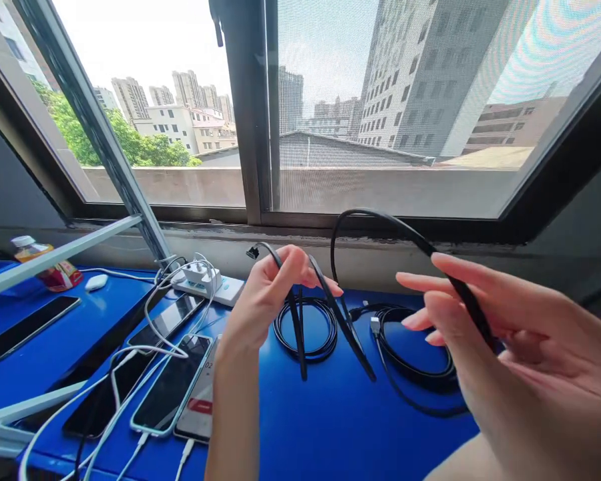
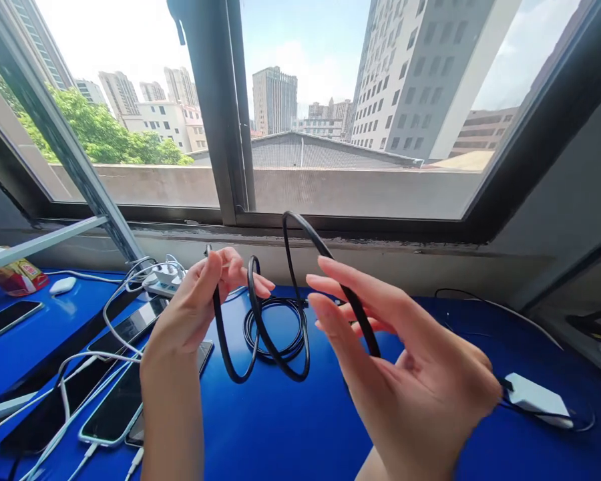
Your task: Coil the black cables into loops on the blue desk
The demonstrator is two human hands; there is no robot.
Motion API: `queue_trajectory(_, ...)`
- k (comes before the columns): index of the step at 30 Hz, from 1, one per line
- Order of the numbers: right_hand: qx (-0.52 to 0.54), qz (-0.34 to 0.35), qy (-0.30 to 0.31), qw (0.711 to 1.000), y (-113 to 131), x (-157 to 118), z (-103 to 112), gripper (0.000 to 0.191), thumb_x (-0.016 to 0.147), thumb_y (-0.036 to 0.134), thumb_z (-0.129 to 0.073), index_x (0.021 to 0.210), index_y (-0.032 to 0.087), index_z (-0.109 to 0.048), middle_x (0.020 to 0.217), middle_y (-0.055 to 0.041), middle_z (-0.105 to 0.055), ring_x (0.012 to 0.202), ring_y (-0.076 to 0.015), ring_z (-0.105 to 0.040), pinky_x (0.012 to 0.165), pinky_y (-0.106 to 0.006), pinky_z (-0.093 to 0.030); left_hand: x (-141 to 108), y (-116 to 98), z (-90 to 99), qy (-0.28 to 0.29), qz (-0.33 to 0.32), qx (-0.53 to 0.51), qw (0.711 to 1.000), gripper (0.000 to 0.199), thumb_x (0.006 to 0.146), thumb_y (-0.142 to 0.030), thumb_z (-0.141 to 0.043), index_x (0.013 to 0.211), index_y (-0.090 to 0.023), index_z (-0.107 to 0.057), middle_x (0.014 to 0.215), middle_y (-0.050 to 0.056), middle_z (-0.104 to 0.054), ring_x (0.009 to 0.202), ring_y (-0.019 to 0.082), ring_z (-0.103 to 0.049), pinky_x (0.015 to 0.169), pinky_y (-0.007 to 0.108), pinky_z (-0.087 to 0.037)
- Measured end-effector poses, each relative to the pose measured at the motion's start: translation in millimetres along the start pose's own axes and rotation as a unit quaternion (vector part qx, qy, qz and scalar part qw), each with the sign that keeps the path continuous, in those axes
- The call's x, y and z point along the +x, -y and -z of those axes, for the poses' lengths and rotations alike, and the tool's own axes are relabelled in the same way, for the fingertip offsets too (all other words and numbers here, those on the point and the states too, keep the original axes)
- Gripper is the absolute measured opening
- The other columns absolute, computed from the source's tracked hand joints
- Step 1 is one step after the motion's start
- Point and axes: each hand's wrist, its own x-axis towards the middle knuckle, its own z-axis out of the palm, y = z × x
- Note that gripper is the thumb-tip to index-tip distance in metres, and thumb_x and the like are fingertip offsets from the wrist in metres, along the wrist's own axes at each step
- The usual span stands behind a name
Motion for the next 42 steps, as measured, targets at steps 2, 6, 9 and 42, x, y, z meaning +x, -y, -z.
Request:
queue_trajectory(2,-0.029,0.018,0.004,0.999,5,3,-4,0.011,0.083,0.041,-0.068,0.09,0.033,-0.071,0.084,0.0024,-0.07,0.064,-0.018,-0.065,0.055,-0.03,-0.051,0,2,-1.6,0.016,0.007,0.003,1.0,0.052,0.069,-0.069,-0.058,0.057,-0.018,-0.056,0.061,0.003,-0.065,0.07,0.02,-0.067,0.067,0.028,-0.052)
queue_trajectory(6,-0.046,0.036,0.094,0.994,7,5,-6,0.013,0.086,0.041,-0.063,0.092,0.034,-0.071,0.085,0.0018,-0.07,0.065,-0.0186,-0.066,0.054,-0.029,-0.054,-1,5,-6.2,0.032,0.001,0.048,0.998,0.06,0.074,-0.072,-0.048,0.053,-0.018,-0.064,0.065,0.006,-0.067,0.072,0.022,-0.066,0.073,0.032,-0.053)
queue_trajectory(9,-0.032,0.035,0.115,0.992,4,5,-5,0.013,0.085,0.041,-0.064,0.094,0.035,-0.071,0.085,0.0026,-0.07,0.065,-0.0181,-0.066,0.052,-0.028,-0.055,-1,7,-11.0,0.04,-0.029,0.049,0.998,0.06,0.08,-0.067,-0.044,0.056,-0.018,-0.067,0.069,0.007,-0.069,0.076,0.022,-0.067,0.085,0.035,-0.051)
queue_trajectory(42,0.011,-0.035,0.17,0.985,-19,18,-26,0.032,0.077,0.033,-0.067,0.107,0.026,-0.067,0.075,-0.001,-0.069,0.073,-0.019,-0.067,0.046,-0.02,-0.048,18,19,-10.1,-0.181,-0.117,-0.077,0.973,0.045,0.074,-0.06,-0.061,0.059,-0.019,-0.05,0.038,-0.008,-0.043,0.028,0.005,-0.039,0.031,0.019,-0.024)
